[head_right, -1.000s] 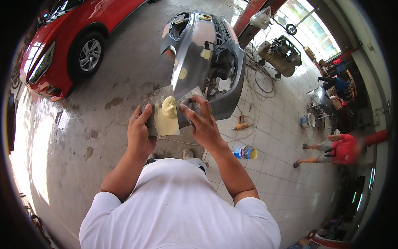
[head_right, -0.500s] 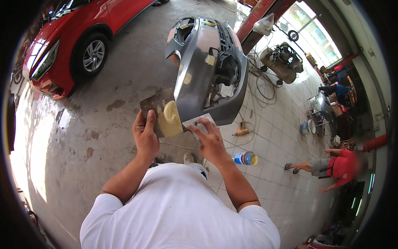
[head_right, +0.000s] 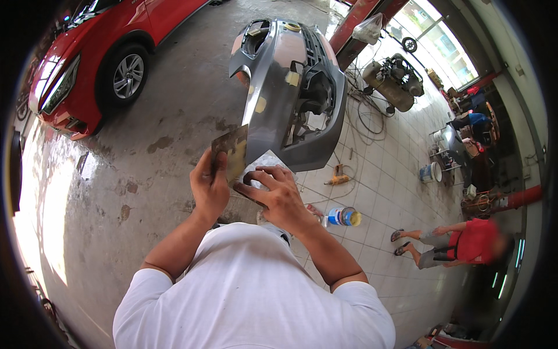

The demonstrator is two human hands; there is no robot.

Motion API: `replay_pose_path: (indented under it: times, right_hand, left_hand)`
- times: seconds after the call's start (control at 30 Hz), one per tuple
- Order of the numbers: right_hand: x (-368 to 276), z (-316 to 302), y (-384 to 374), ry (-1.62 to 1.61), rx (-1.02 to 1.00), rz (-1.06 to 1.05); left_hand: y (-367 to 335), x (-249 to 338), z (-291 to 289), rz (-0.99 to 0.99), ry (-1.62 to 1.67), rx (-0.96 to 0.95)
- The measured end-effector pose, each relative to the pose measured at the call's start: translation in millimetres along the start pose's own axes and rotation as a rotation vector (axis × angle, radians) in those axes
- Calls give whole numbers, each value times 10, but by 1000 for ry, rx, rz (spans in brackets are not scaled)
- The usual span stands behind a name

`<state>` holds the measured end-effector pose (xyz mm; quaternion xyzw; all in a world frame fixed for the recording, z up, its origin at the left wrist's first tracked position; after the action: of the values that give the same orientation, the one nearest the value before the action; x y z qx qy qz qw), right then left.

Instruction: The person prepares body filler by mixing it on a metal plate, then applies and smooths the filler onto a car bumper using a spreader. The person works on a large section of the bumper to level the surface.

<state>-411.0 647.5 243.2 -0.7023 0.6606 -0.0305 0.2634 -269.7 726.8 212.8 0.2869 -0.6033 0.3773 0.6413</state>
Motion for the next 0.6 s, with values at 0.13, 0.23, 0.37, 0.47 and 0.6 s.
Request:
replay_pose_path:
  times: [0.13, 0.23, 0.37, 0.47, 0.6]
  right_hand:
    - [-72, 43, 49, -57, 18, -64]
    - [-216, -215, -27, -261, 315, -194]
    - [171, -171, -139, -205, 352, -45]
    - [621, -184, 6, 98, 123, 135]
    - [298, -400, -109, 250, 176, 13]
  left_hand:
    - [-200, 239, -168, 58, 121, 90]
    - [-322, -1, -114, -153, 383, 57]
    - [-168, -161, 123, -733, 776, -119]
    - [-128, -217, 14, -730, 694, -108]
    - [-157, -119, -41, -173, 213, -42]
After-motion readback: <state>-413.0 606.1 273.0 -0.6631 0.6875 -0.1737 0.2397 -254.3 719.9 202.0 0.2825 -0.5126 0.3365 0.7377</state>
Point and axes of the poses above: each hand's wrist, its own y-axis away from the middle knuckle, its own z-axis out of the palm, x = y × z, the point moved 7 cm from there along -y, towards the middle knuckle, and after that the axes turned 11 degrees about -z, right-handed, at the moved point
